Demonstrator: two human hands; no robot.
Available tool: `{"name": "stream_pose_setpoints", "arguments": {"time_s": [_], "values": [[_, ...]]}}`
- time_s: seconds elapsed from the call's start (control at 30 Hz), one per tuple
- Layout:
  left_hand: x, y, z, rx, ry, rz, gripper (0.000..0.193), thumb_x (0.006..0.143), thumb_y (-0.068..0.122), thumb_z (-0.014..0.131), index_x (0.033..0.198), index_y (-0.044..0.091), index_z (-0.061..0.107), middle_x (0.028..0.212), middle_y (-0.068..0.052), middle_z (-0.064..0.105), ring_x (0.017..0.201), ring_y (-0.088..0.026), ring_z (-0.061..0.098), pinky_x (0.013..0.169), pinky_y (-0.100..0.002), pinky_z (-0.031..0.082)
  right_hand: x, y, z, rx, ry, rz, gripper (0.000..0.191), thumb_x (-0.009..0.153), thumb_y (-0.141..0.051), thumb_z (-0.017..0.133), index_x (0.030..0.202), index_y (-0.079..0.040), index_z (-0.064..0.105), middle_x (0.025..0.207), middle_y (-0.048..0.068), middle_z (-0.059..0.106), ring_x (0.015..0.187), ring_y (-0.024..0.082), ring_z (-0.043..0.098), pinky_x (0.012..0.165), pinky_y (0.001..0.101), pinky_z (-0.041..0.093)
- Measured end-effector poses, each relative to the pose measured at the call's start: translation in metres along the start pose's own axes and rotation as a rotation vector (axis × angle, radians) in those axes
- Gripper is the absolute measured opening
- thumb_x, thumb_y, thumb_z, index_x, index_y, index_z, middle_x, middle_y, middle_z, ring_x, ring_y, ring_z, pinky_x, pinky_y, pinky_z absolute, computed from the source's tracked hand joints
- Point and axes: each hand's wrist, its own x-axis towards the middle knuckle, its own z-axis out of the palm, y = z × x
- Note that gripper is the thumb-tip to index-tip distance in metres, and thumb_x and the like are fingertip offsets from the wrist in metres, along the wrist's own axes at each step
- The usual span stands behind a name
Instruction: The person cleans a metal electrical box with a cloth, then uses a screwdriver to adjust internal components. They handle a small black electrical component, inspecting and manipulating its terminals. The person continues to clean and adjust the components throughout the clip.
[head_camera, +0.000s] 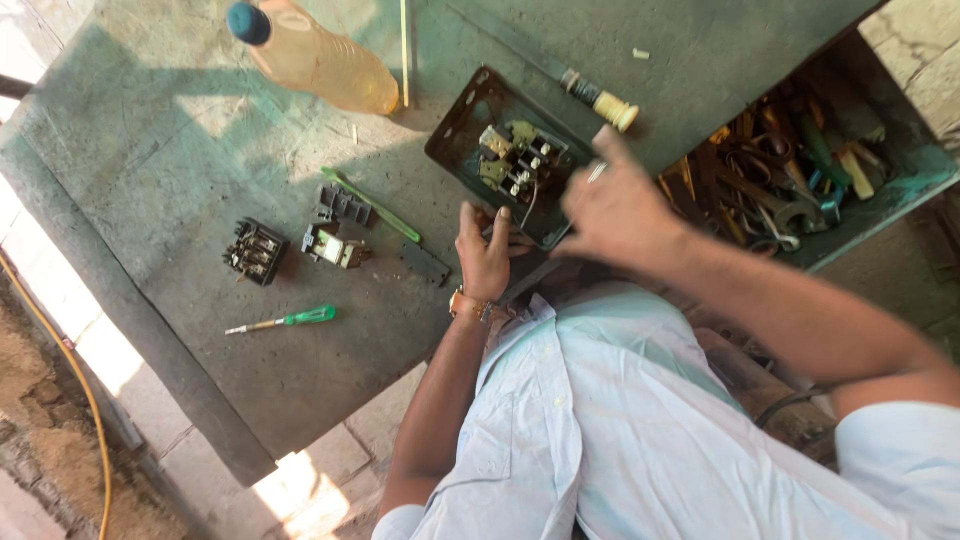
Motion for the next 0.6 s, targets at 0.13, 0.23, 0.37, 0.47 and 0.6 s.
{"name": "stream_pose_setpoints", "arguments": {"time_s": [0.13,0.23,0.37,0.47,0.6], "values": [[-0.005,0.004,-0.001,0.052,0.025,0.029,0.047,0.103,0.012,0.061,0.135,0.005,0.028,0.096,-0.017,0.073,0.07,-0.021,0.076,0.055,-0.033,0.065,-0.008,0.006,0.003,-0.242,0.243,0.001,0.067,0.072,-0.068,0.058,0.098,-0.008,0.072,0.095,0.006,0.067,0.113,0.023,0.067,0.119,0.0594,0.016],[-0.005,0.006,-0.001,0.101,0.033,0.001,0.066,0.101,0.012,0.058,0.149,0.01,0.013,0.099,-0.015,0.074,0.071,-0.02,0.076,0.057,-0.032,0.067,0.0,-0.007,0.017,-0.175,0.146,0.002,0.018,0.096,-0.026,0.061,0.099,-0.012,0.072,0.094,0.007,0.067,0.102,0.023,0.069,0.128,0.0599,0.019],[-0.004,0.006,-0.002,0.134,0.045,0.019,0.068,0.102,0.01,0.059,0.153,0.009,0.013,0.099,-0.017,0.076,0.073,-0.019,0.076,0.057,-0.033,0.067,0.015,-0.036,0.029,0.073,0.177,-0.114,0.018,0.088,-0.021,0.059,0.096,-0.011,0.073,0.094,0.01,0.069,0.1,0.027,0.068,0.116,0.0568,0.031],[-0.003,0.006,-0.002,0.159,0.056,0.057,0.069,0.101,0.008,0.059,0.154,0.009,0.014,0.099,-0.017,0.077,0.072,-0.02,0.076,0.055,-0.033,0.066,0.013,-0.044,0.024,0.153,0.285,-0.015,0.017,0.085,-0.02,0.06,0.094,-0.013,0.073,0.099,0.009,0.069,0.104,0.028,0.066,0.112,0.0528,0.035],[-0.006,0.01,-0.004,0.184,0.08,0.028,0.071,0.098,0.005,0.059,0.155,0.009,0.016,0.093,-0.017,0.077,0.066,-0.02,0.076,0.053,-0.032,0.065,0.004,-0.027,0.006,-0.046,0.198,0.081,0.016,0.086,-0.025,0.065,0.092,-0.015,0.075,0.1,0.007,0.069,0.11,0.027,0.061,0.109,0.052,0.034]]}}
